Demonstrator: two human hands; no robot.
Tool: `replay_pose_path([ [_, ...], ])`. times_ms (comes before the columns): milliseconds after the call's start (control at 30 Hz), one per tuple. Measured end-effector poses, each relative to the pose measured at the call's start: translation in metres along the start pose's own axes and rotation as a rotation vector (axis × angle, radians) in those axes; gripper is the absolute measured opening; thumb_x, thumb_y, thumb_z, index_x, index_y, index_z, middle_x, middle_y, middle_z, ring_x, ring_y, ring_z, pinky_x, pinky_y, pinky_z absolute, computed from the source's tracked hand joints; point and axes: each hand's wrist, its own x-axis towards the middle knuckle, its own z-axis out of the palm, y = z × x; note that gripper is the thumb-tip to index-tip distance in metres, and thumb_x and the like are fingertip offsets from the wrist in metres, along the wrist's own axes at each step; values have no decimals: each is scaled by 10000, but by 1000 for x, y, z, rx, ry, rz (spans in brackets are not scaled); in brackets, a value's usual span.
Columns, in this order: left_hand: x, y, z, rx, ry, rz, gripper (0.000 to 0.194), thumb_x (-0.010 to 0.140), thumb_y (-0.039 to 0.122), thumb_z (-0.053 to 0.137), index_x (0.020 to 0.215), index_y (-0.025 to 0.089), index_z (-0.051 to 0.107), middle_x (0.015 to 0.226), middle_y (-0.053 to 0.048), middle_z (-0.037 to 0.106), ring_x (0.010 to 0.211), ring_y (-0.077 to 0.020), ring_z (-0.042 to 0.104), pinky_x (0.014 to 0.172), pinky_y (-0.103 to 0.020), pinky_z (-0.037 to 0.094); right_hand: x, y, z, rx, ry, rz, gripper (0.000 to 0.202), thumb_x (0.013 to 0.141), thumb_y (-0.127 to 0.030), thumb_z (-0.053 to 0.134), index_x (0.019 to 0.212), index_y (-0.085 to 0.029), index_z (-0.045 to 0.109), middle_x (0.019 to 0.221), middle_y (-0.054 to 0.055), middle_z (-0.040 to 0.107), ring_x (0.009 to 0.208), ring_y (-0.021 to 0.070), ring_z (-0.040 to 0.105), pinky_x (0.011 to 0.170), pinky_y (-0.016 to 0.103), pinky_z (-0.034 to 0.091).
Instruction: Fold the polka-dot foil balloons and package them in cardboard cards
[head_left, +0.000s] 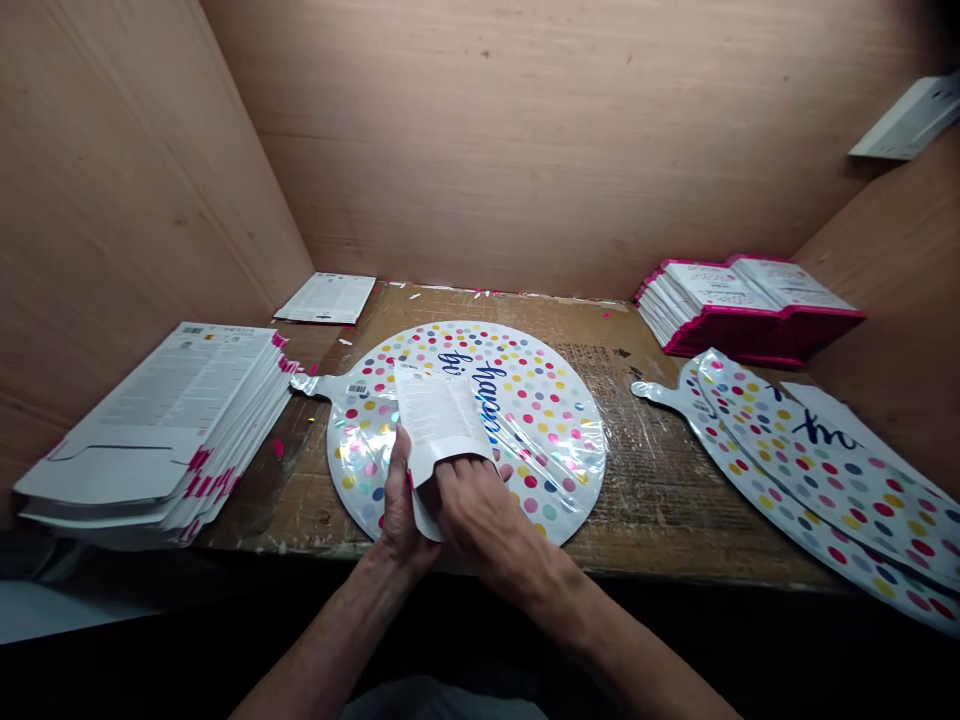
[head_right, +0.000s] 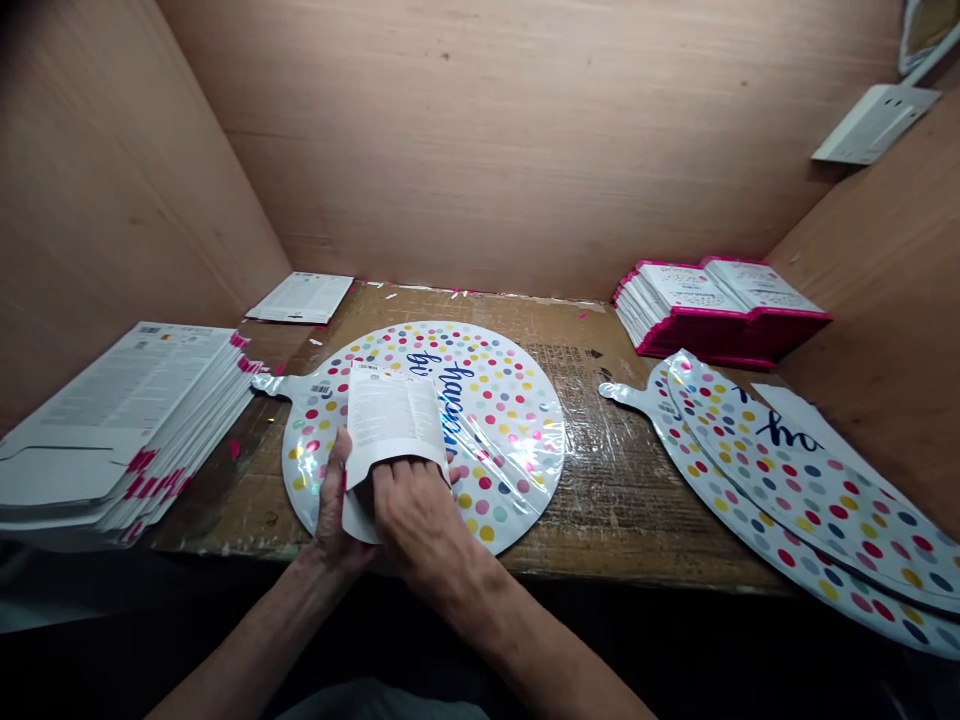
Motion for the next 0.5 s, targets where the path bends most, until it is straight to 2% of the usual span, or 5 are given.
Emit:
replay_pose_path([
  [167,-5,30,-39,688,9,-231,760,771,832,317,627,187,692,510,-95,633,566,-270,649,571,-392,521,-50,2,-2,-60,-26,-168,328,950,-126,415,1191,-60,628,1220,174,658,1193,259,589,990,410,524],
  [233,-3,36,-43,1196,168,-94,639,779,757,453,502,202,608,445,-71,574,517,-252,619,561,-370,503,-70,7,0,-89,-60,-138,307,959,-165,455,1187,-53,628,1233,185,650,1200,274,585,976,414,530],
  [300,4,33,-39,1527,276,278,474,824,604,543,598,198,641,567,-72,646,658,-262,663,672,-377,524,-82,13,-3,-56,-66,-162,279,953,-150,482,1168,-57,633,1234,178,650,1204,279,579,981,423,519],
  [400,20,12,-27,1612,-61,691,271,888,381,544,1003,184,690,1079,-109,716,1102,-288,623,942,-431,495,-83,24,-16,27,-13,-148,216,947,-119,499,1090,-111,660,1102,125,707,1064,223,643,913,371,524],
  [500,30,-12,-19,1592,-365,726,329,913,331,525,1188,185,632,1346,-106,593,1330,-283,460,1105,-477,386,-74,36,-26,3,0,-61,179,949,-145,520,1041,-155,673,988,88,715,904,194,645,813,346,504],
])
